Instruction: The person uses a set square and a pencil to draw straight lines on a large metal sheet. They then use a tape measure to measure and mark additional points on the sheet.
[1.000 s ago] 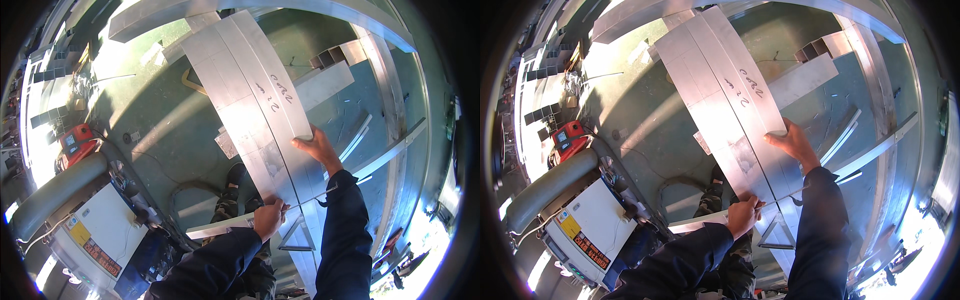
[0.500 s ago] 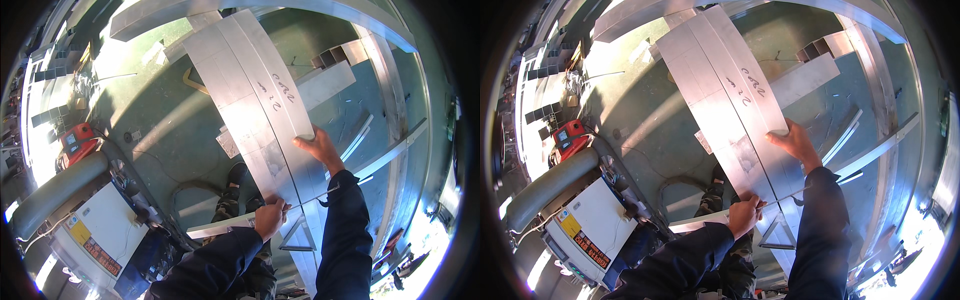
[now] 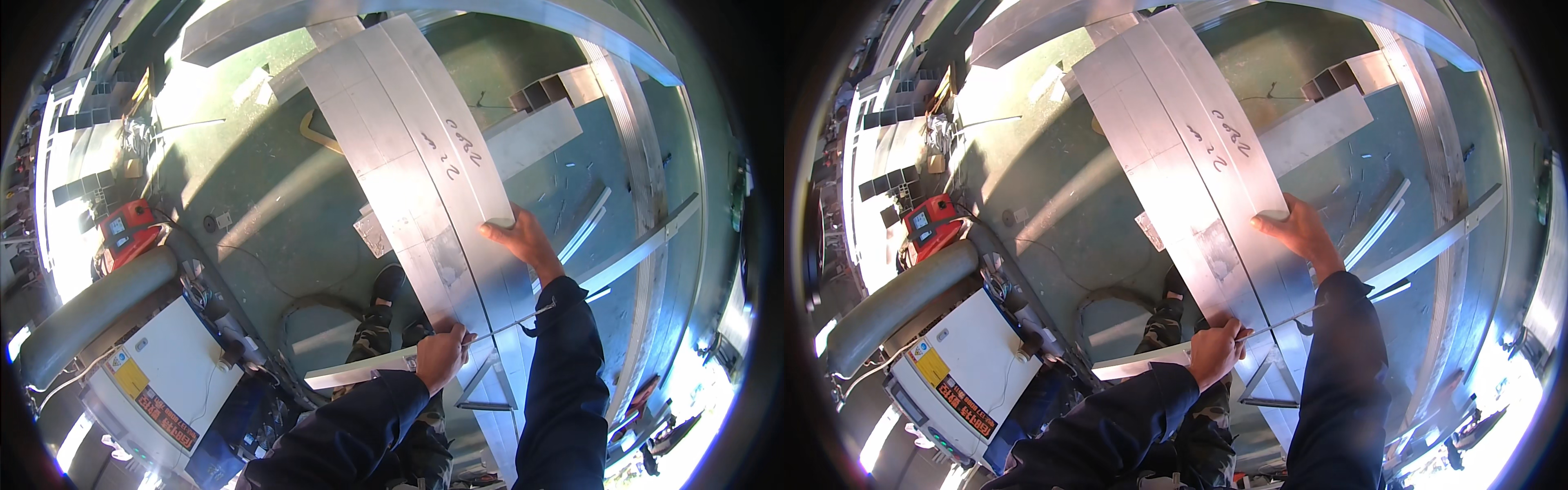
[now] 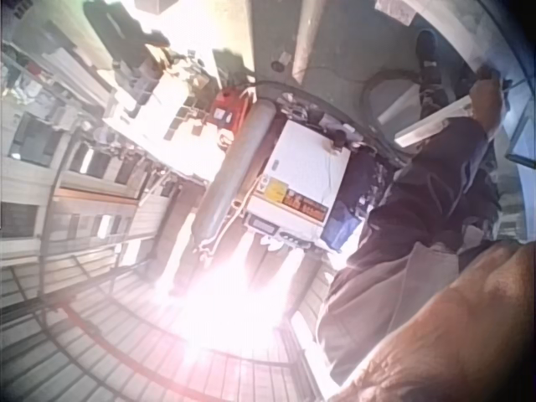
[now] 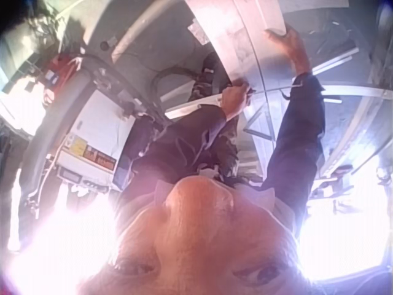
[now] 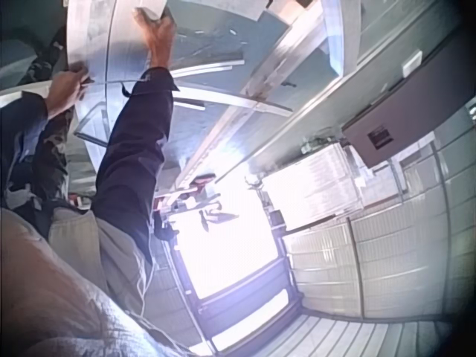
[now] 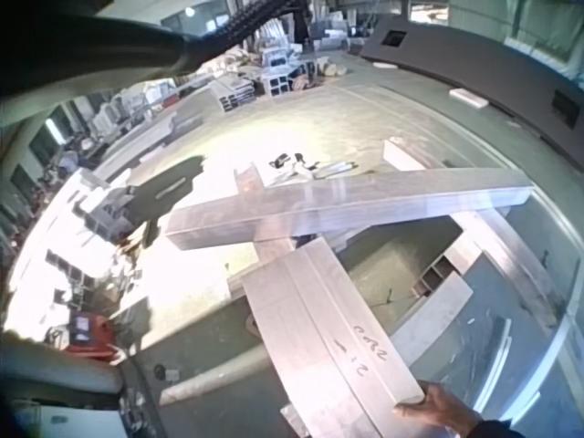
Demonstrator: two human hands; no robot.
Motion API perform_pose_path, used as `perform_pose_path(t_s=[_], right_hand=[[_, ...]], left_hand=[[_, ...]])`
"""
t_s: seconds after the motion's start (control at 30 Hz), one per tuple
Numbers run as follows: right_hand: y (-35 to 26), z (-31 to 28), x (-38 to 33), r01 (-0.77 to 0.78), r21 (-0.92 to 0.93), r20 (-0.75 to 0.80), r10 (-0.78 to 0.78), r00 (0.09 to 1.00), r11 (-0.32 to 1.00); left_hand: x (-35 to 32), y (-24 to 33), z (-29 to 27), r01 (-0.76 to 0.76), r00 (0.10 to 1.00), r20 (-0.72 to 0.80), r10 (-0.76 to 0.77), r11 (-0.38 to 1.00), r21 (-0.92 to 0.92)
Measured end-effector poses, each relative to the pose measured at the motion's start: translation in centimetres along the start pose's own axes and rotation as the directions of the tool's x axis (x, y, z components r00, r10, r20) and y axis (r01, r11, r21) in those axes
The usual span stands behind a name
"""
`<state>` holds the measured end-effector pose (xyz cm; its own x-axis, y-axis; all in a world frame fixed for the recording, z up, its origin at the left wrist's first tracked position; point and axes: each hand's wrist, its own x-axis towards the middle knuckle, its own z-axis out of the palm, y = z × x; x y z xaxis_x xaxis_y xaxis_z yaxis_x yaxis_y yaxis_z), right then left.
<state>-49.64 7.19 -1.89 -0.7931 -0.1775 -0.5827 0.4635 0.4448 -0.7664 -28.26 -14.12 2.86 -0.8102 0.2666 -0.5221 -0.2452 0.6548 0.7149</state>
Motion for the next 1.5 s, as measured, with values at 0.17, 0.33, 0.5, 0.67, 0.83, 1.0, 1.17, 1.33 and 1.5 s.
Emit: perform_pose_path(t_s=[0.17,0.33,0.5,0.67,0.83,1.0,1.17,1.33,1.5], right_hand=[[-0.57,0.31,-0.29,0.002,-0.045,-0.033,-0.003,0.999,0.999],[-0.2,0.29,-0.42,0.002,-0.054,-0.047,-0.004,0.999,0.999],[-0.41,0.17,-0.34,0.016,-0.046,-0.016,-0.017,1.0,0.999],[-0.26,0.36,-0.5,0.014,-0.061,-0.044,-0.017,0.999,0.998],[-0.45,0.18,-0.4,0.023,-0.042,-0.021,-0.024,1.0,0.999],[-0.53,0.26,-0.58,0.018,-0.073,-0.035,-0.02,0.999,0.997],[-0.85,0.06,-0.53,0.015,-0.04,-0.005,-0.015,1.0,0.999],[-0.65,0.4,-0.68,-0.01,-0.01,-0.027,0.01,1.0,1.0],[-0.77,0.11,-0.68,-0.007,-0.055,0.0,0.007,1.0,0.998]], left_hand=[[-0.1,-0.21,0.19,0.005,1.0,0.013,-0.005,1.0,0.001],[-0.13,-0.16,0.16,0.006,1.0,0.004,-0.006,1.0,-0.013],[0.07,0.31,-0.34,0.047,0.998,0.039,-0.047,0.999,-0.021],[0.07,0.27,-0.33,0.041,0.999,0.031,-0.039,0.998,-0.049],[0.09,0.55,-0.63,0.035,0.999,0.031,-0.034,0.999,-0.033],[0.0,0.22,-0.38,0.046,0.998,0.044,-0.045,0.998,-0.039],[0.02,0.32,-0.5,0.046,0.998,0.052,-0.045,0.999,-0.018],[0.05,0.31,-0.49,0.032,0.998,0.047,-0.033,0.999,0.029],[-0.11,0.15,-0.41,0.032,0.999,0.039,-0.03,0.998,-0.048]])
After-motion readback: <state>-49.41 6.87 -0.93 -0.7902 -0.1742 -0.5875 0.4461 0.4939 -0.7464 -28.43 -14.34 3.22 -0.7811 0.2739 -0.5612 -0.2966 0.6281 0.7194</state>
